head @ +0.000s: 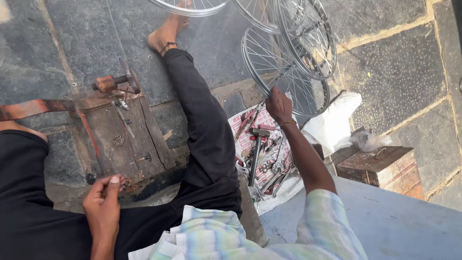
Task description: Truing and repairing a bicycle wheel using a truing stand and tools.
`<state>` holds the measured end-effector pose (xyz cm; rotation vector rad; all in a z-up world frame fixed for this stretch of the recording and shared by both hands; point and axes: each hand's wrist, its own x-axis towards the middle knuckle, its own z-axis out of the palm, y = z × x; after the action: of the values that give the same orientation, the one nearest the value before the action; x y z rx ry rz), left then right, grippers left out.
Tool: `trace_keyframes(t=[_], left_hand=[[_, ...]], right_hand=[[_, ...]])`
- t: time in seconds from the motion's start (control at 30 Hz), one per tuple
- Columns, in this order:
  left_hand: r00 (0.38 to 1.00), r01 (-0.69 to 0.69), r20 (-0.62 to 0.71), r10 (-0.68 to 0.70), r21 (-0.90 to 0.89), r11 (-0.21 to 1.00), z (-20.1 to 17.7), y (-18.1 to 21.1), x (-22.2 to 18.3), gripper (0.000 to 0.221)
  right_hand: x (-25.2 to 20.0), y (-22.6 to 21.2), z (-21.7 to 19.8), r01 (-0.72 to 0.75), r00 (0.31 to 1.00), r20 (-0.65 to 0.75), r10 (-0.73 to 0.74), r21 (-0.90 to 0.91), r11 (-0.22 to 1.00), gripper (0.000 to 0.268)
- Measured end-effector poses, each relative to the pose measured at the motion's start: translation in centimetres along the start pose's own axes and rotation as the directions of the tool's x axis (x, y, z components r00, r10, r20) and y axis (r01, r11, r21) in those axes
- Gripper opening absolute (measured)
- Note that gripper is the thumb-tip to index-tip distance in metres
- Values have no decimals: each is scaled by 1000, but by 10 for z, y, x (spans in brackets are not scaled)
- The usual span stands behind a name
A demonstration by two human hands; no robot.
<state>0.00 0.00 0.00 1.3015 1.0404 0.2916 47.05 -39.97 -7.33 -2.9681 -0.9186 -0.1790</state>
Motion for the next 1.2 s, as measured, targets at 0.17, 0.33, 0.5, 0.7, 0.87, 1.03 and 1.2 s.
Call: trace_keyframes(t=[0.17, 0.33, 0.5, 0.7, 0.87, 1.03, 1.2], left_hand=[[991, -43, 122, 54, -94, 995, 42, 20, 9, 21], [942, -66, 311, 127, -199, 978, 101, 31, 8, 21], [819, 66, 573, 13, -118, 991, 148, 28, -3, 33], [651, -34, 740, 168, -192, 981, 284, 34, 9, 74], [688, 154, 682, 248, -471, 869, 335, 108, -6, 106], [573, -34, 486, 660, -790, 612, 270, 159, 19, 83], [636, -87, 396, 662, -816, 572, 118, 234, 4, 36]], right_hand=[[33, 11, -110, 39, 995, -87, -44, -57, 998, 24], [72, 50, -197, -59, 947, -315, 66, 30, 998, 27], [44, 34, -226, -153, 881, -222, 418, 703, 695, 22], [-30, -95, -298, -178, 810, -11, 586, 948, 265, 21], [-120, -183, -293, 159, 745, -529, 407, 733, 662, 29], [-158, -277, -261, 553, 677, -736, -3, 506, 662, 21], [-144, -367, -284, 708, 696, -555, -457, 637, 305, 39]])
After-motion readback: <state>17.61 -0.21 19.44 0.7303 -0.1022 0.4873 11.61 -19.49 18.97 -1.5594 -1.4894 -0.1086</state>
